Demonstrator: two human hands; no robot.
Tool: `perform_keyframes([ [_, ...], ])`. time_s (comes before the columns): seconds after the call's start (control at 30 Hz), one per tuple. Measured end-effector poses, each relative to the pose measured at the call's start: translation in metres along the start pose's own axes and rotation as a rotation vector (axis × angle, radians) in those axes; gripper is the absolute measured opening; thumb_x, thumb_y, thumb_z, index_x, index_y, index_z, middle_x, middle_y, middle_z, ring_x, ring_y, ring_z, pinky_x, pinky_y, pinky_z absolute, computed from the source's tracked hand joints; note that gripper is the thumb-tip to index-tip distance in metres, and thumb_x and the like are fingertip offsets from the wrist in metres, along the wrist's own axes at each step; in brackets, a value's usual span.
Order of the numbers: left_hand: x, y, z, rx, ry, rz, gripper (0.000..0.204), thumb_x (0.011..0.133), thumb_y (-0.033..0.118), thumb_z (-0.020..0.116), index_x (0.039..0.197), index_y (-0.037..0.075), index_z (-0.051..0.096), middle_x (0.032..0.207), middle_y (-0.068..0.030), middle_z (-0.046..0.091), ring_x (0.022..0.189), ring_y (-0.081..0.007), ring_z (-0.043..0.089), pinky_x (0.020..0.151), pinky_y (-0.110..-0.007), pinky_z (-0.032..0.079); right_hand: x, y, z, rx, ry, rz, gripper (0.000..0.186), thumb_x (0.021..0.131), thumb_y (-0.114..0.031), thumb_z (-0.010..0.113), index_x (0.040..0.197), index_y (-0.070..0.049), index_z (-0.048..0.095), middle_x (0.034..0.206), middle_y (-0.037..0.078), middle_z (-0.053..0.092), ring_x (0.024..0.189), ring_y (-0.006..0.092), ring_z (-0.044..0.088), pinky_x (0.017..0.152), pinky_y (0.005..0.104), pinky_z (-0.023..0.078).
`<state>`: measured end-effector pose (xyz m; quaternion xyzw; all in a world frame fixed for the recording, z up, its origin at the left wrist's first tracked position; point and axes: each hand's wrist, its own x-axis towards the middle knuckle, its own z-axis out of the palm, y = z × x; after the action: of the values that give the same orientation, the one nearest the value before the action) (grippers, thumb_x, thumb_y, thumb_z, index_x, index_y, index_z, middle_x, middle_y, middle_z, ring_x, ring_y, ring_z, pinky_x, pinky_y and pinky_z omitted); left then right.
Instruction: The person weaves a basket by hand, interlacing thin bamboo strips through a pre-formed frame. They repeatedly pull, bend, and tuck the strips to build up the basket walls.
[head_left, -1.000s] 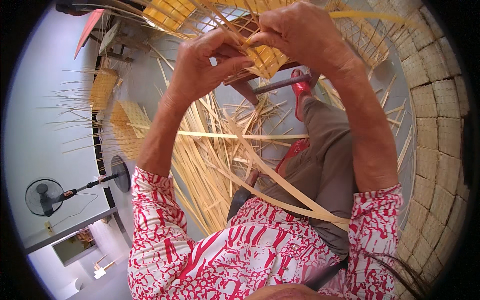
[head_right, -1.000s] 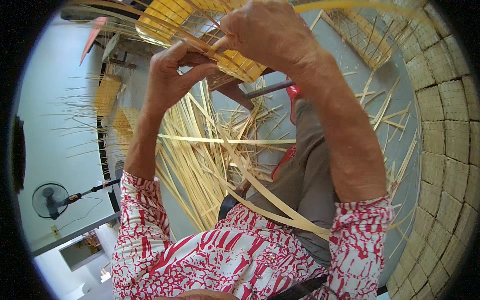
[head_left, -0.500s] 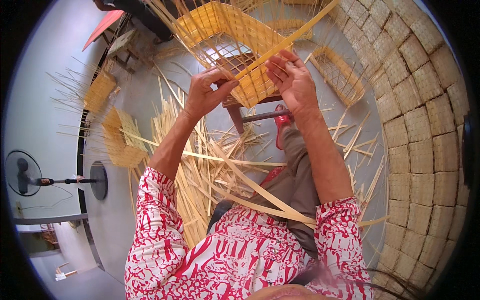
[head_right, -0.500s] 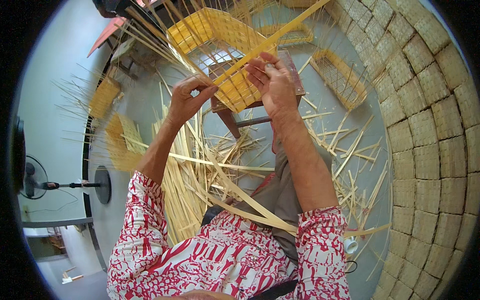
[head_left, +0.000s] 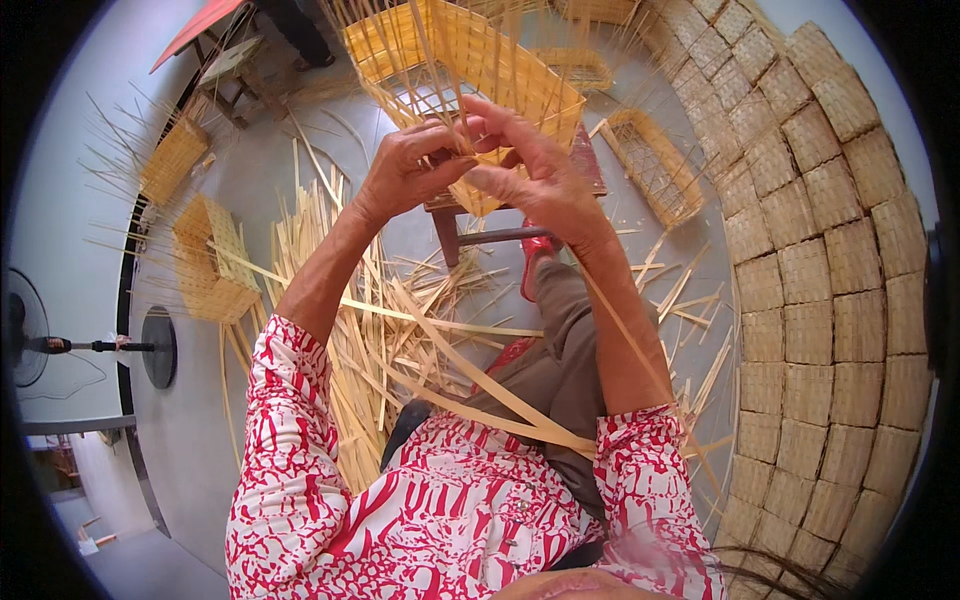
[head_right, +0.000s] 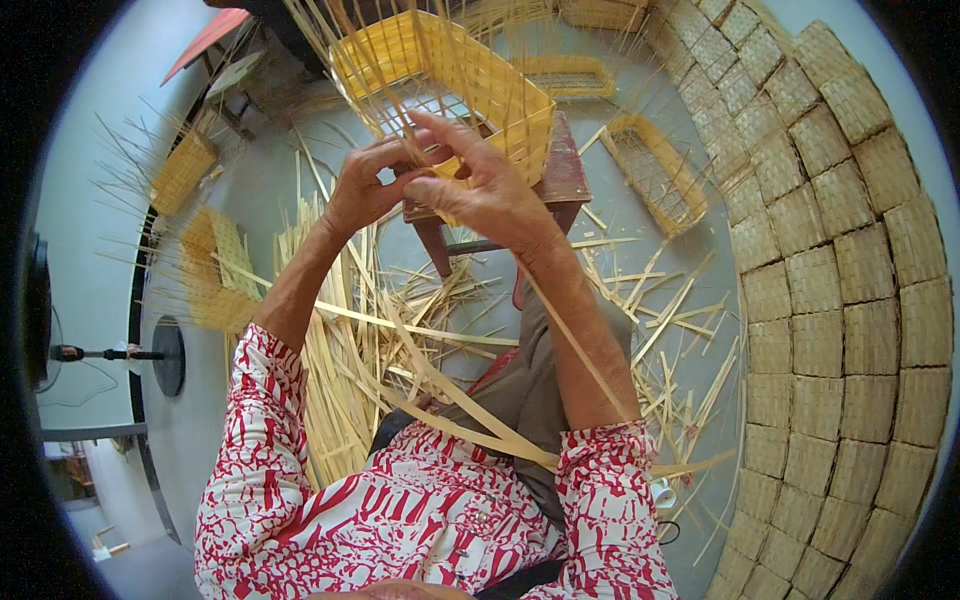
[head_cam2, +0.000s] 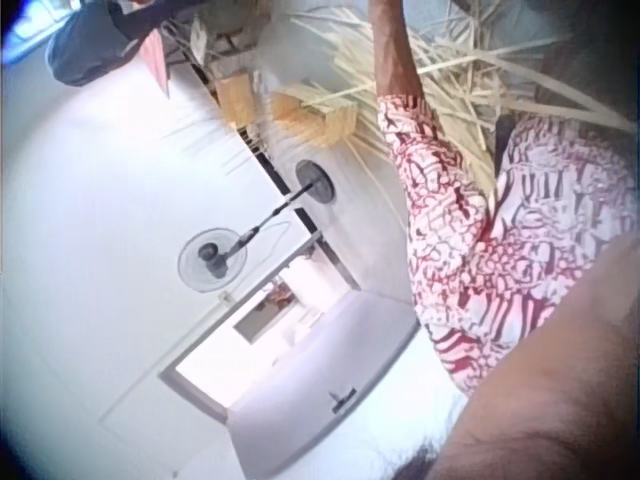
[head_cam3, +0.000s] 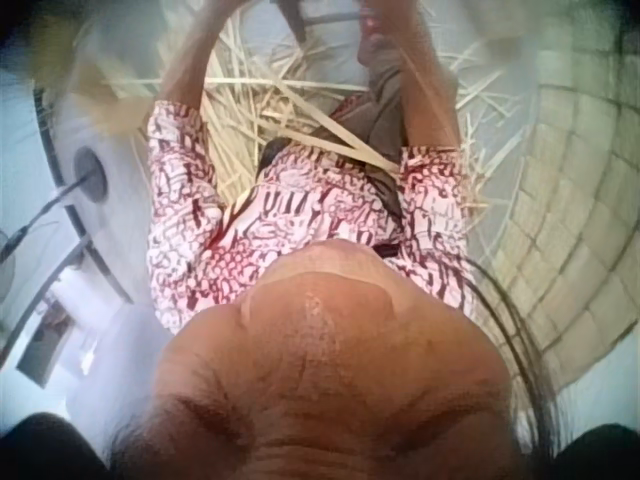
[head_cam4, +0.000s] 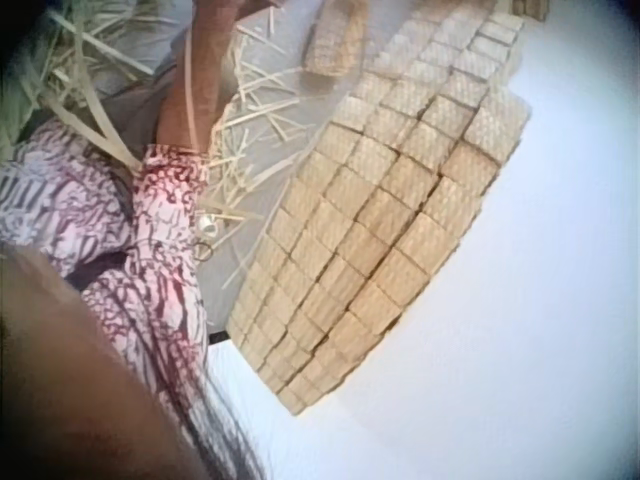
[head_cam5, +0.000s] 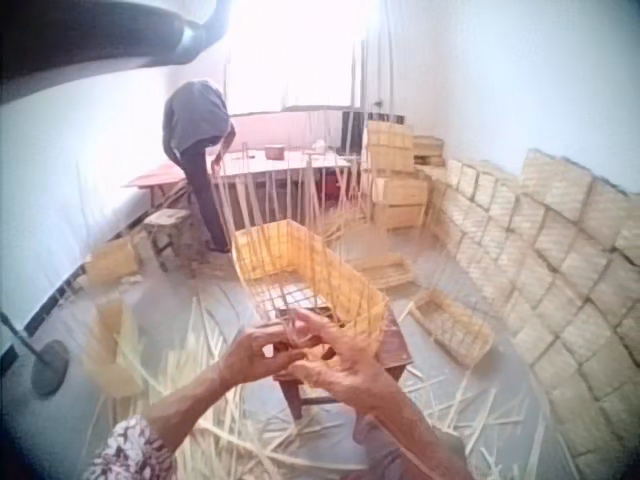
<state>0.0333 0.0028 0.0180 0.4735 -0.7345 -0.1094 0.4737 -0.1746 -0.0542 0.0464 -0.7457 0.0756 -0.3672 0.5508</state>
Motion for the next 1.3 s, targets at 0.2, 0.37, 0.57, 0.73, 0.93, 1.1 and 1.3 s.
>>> perform_keyframes([
  [0.2, -0.003, -0.002, 0.002, 0.035, -0.015, -0.016, 0.017, 0.081, 0.011, 0.079, 0.093, 0.002, 0.070, 0.084, -0.0083, 0.066, 0.071, -0.0178, 0.064, 0.063, -0.029, 0.052, -0.001, 0.014, -0.002, 0.159, 0.315, 0.127, 0.028, 0.095, -0.029, 0.069, 0.099, -0.002, 0.062, 0.109, 0.005, 0.059, 0.093, 0.0089, 0.053, 0.077, 0.0251, 0.047],
  [0.37, -0.003, 0.003, 0.000, 0.007, -0.030, -0.059, 0.017, 0.082, 0.010, 0.079, 0.093, 0.001, 0.070, 0.084, -0.0078, 0.066, 0.071, -0.0165, 0.064, 0.063, -0.029, 0.052, 0.008, 0.001, 0.003, -0.142, 0.530, 0.030, 0.019, 0.096, -0.021, 0.064, 0.099, -0.002, 0.063, 0.090, 0.003, 0.063, 0.077, 0.0080, 0.054, 0.072, 0.0250, 0.048],
  [0.57, -0.004, 0.012, 0.002, 0.019, -0.031, -0.037, 0.013, 0.083, 0.008, 0.079, 0.094, 0.003, 0.073, 0.082, -0.0060, 0.068, 0.070, -0.0131, 0.064, 0.065, -0.027, 0.052, -0.004, 0.011, -0.020, -0.054, 0.608, 0.132, 0.019, 0.097, -0.016, 0.059, 0.108, 0.000, 0.063, 0.090, 0.005, 0.063, 0.082, 0.0087, 0.053, 0.070, 0.0249, 0.046],
  [0.73, -0.005, 0.007, 0.005, 0.015, 0.020, -0.007, 0.012, 0.083, 0.007, 0.077, 0.092, 0.002, 0.070, 0.080, -0.0038, 0.063, 0.065, -0.0099, 0.060, 0.060, -0.025, 0.050, 0.002, 0.003, -0.025, -0.012, 0.840, 0.193, 0.032, 0.099, -0.028, 0.050, 0.109, -0.003, 0.068, 0.107, 0.007, 0.065, 0.089, 0.0114, 0.056, 0.075, 0.0261, 0.045],
  [0.93, -0.005, 0.008, 0.007, 0.021, 0.018, -0.024, 0.013, 0.082, 0.005, 0.078, 0.092, 0.002, 0.071, 0.080, -0.0037, 0.065, 0.066, -0.0100, 0.061, 0.061, -0.025, 0.050, -0.004, 0.001, -0.034, 0.003, 0.735, 0.231, 0.034, 0.100, -0.024, 0.044, 0.110, 0.000, 0.065, 0.101, 0.007, 0.065, 0.081, 0.0115, 0.054, 0.073, 0.0236, 0.042],
  [1.1, -0.007, 0.015, 0.006, 0.020, -0.004, -0.054, 0.016, 0.081, 0.005, 0.080, 0.095, 0.003, 0.073, 0.083, -0.0046, 0.068, 0.072, -0.0114, 0.064, 0.065, -0.026, 0.052, 0.001, 0.008, -0.043, -0.081, 0.705, 0.217, 0.038, 0.098, -0.027, 0.043, 0.120, -0.003, 0.063, 0.107, 0.007, 0.065, 0.087, 0.0123, 0.057, 0.079, 0.0286, 0.046],
  [1.3, -0.008, 0.014, 0.020, 0.107, 0.179, -0.027, 0.020, 0.080, 0.008, 0.081, 0.098, 0.004, 0.074, 0.082, -0.0055, 0.067, 0.069, -0.0115, 0.065, 0.061, -0.025, 0.052, 0.004, 0.012, -0.057, 0.072, 0.678, 0.221, 0.020, 0.095, -0.021, 0.055, 0.104, -0.004, 0.061, 0.090, 0.003, 0.061, 0.069, 0.0066, 0.052, 0.060, 0.0259, 0.045],
])
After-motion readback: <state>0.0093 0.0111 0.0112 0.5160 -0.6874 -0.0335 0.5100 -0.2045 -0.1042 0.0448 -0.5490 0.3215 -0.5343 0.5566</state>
